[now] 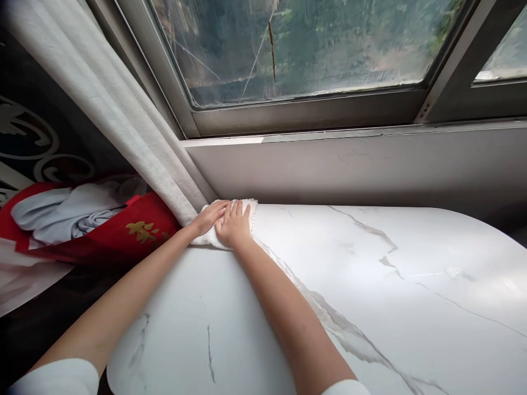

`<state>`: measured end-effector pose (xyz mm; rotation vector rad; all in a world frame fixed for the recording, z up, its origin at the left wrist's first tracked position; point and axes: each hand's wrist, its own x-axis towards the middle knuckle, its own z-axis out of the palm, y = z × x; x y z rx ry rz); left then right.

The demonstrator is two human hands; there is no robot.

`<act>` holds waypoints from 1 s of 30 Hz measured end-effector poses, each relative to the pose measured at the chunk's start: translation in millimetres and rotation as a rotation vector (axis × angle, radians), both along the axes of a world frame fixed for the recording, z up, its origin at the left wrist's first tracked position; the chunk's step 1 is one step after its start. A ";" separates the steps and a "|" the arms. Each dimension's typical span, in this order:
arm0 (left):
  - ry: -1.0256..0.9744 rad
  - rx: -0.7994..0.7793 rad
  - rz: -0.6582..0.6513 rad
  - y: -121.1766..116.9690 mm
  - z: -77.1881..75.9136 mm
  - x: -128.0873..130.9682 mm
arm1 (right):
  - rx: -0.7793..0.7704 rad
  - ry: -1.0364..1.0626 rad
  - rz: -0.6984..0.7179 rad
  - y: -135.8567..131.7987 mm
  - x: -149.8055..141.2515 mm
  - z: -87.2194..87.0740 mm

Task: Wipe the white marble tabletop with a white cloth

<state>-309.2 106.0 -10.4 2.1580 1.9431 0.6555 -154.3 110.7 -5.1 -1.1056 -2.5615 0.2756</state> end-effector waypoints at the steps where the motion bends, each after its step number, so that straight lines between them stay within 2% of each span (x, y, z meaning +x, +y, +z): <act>1: -0.001 -0.001 -0.008 2.5 -0.3 -1.2 | 0.012 -0.007 -0.002 -0.1 -0.4 -0.1; 4: 0.003 -0.003 -0.021 1.0 -0.5 -1.1 | 0.049 -0.010 0.002 -5.1 2.1 -0.2; 8: -0.007 0.016 -0.011 -19.2 0.6 8.8 | 0.062 -0.023 0.026 -18.9 11.4 -1.2; 12: -0.016 0.029 0.013 -54.2 1.2 23.8 | 0.086 -0.012 0.069 -42.6 24.3 -2.2; 16: 0.002 -0.003 0.090 -103.0 -1.4 41.4 | 0.092 -0.028 0.134 -80.5 45.0 2.2; 20: 0.043 0.010 0.149 -164.1 -4.6 72.2 | 0.069 -0.041 0.240 -128.0 78.6 8.3; 24: 0.083 0.019 0.184 -220.4 -5.9 116.6 | 0.055 0.003 0.333 -170.0 120.7 9.2; 27: 0.114 0.016 0.195 -245.6 -5.4 148.3 | 0.057 0.029 0.387 -189.5 149.8 8.5; 30: 0.146 0.011 0.190 -253.3 -3.0 169.6 | 0.022 0.034 0.404 -196.2 168.4 9.3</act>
